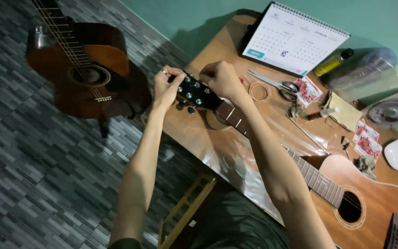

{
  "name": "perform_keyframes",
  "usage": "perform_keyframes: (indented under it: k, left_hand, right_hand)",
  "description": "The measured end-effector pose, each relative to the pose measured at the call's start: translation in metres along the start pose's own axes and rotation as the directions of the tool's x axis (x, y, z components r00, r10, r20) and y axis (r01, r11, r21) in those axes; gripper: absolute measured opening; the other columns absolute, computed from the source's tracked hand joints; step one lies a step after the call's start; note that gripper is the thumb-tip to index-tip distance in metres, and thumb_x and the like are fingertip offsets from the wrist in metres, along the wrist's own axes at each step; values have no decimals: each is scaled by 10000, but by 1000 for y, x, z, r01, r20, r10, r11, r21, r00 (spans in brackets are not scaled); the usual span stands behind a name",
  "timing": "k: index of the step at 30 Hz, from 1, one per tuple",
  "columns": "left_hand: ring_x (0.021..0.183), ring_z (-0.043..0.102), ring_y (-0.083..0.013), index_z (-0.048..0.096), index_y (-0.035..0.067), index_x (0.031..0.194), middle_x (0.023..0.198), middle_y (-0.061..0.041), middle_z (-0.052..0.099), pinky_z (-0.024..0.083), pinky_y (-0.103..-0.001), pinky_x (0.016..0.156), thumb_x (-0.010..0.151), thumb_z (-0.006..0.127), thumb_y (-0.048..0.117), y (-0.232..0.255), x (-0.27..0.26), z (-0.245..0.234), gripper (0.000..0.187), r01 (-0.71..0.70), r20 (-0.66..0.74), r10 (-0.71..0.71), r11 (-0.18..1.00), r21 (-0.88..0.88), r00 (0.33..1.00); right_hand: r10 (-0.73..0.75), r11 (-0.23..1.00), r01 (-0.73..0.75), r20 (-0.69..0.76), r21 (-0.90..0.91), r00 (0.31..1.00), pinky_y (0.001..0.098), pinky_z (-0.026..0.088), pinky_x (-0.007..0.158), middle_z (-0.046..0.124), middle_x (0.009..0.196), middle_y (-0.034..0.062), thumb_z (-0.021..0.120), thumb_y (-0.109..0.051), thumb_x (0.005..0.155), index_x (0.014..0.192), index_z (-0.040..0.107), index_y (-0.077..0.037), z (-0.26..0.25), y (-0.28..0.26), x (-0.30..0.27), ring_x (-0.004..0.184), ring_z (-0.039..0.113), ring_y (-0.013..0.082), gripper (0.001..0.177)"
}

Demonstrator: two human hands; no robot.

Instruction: The person replaces a guitar string by first loosening and removing the old string from the tuning pegs and bridge. They then insert a new string into the bridge, pull it taut, and wind it onto the tuning pegs using a red string winder tool.

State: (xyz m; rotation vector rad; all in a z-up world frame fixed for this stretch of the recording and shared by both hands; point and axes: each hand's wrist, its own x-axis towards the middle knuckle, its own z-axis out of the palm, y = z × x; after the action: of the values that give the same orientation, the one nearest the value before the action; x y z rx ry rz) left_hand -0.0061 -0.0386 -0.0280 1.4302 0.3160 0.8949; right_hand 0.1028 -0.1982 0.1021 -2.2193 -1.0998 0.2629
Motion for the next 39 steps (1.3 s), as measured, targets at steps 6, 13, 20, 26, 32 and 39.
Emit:
perform_keyframes:
  k: [6, 13, 20, 26, 32, 39]
  left_hand:
    - [943, 713, -134, 650, 63, 897, 953, -99, 767, 531, -273, 851, 905, 749, 49, 4, -2, -1, 101, 67, 4, -67, 995, -79, 998]
    - [953, 711, -125, 648, 58, 892, 960, -98, 768, 526, -260, 868, 907, 767, 31, 7, -4, 0, 122, 41, 9, -41, 994, -98, 999]
    - [976, 688, -151, 666, 69, 919, 983, -101, 759, 504, -299, 907, 914, 787, 70, -10, 0, 0, 122, 15, 22, -14, 999, -41, 1000]
    - [1000, 696, -152, 670, 76, 962, 991, -90, 759, 512, -288, 929, 948, 754, 94, 13, -5, -2, 87, 45, 47, -45, 999, 1, 998]
    - [977, 704, -140, 650, 89, 933, 957, -72, 761, 522, -265, 913, 944, 757, 81, 4, -3, -1, 108, 76, 26, -75, 996, -43, 997]
    - [1029, 705, -163, 687, 74, 972, 1005, -100, 765, 526, -291, 949, 938, 750, 80, 21, -7, 2, 72, 83, 10, -83, 996, -23, 996]
  right_hand:
    - [-46, 998, 58, 286, -33, 957, 507, 556, 754, 767, 851, 121, 712, -206, 803, 951, 806, -127, 28, 19, 39, 875, 736, 404, 192]
    - [151, 938, -249, 362, 242, 920, 355, 522, 638, 672, 809, 98, 749, -209, 788, 937, 755, -43, 22, 13, 27, 796, 652, 236, 224]
    - [149, 830, -163, 70, 534, 986, 283, 572, 675, 698, 943, 99, 681, -89, 918, 1060, 724, -62, -8, 17, 21, 813, 695, 204, 151]
    - [92, 949, -13, 237, -316, 967, 523, 570, 787, 752, 940, 198, 724, -219, 846, 1058, 751, -89, -64, 180, 29, 910, 728, 447, 251]
    - [88, 925, 40, 316, -378, 945, 526, 590, 775, 738, 998, 181, 743, -278, 846, 1015, 717, -75, -61, 127, -33, 921, 727, 435, 265]
    - [-227, 919, 238, 73, -313, 971, 516, 584, 646, 589, 1015, 137, 500, -210, 1072, 1268, 608, -135, -36, 88, 4, 815, 690, 466, 236]
